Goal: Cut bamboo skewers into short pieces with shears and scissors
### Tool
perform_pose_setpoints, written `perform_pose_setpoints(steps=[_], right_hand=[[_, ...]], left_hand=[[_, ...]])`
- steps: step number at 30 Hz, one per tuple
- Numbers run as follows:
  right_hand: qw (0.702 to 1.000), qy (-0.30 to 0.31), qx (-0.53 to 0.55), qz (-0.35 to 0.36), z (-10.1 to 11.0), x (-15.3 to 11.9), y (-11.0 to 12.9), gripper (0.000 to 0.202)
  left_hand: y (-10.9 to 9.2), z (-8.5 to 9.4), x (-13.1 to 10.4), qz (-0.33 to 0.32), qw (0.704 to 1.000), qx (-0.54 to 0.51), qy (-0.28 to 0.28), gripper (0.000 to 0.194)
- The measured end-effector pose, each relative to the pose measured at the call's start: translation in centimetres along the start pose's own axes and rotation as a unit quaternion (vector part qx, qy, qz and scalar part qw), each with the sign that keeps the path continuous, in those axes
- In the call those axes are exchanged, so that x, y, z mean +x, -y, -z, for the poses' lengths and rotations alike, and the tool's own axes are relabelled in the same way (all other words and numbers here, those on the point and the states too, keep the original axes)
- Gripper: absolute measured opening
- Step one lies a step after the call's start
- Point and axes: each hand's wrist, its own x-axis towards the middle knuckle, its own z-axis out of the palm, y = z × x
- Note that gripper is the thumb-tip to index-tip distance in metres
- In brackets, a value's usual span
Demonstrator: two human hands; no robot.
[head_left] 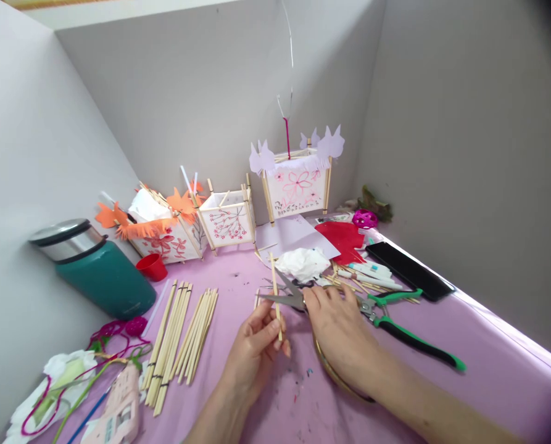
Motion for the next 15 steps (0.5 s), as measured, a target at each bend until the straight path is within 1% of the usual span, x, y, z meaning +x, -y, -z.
perform_pose_setpoints(steps=[2, 6, 10, 12, 15], right_hand=[[1.0, -0.007, -0.009, -0.017, -0.1, 0.4, -0.6, 0.032], [0.999, -0.016, -0.009, -0.028, 0.0, 1.0, -1.4, 0.03], [0.998, -0.003, -0.018, -0.063, 0.5, 1.5, -2.1, 0.028], [0.998, -0.01, -0.013, -0.066, 0.7, 1.6, -2.5, 0.027], [0.998, -0.03, 0.017, -0.047, 0.8, 1.5, -2.6, 0.026]], left_hand=[[0.2, 0.1, -0.1, 0.019, 1.0, 0.002, 0.025, 0.06], [0.3, 0.3, -0.3, 0.034, 0.999, 0.007, 0.039, 0.06], [0.4, 0.3, -0.7, 0.047, 0.996, 0.018, 0.069, 0.059], [0.4, 0.2, -0.7, 0.049, 0.996, 0.018, 0.07, 0.059], [0.3, 0.1, -0.6, 0.048, 0.997, 0.021, 0.059, 0.06]])
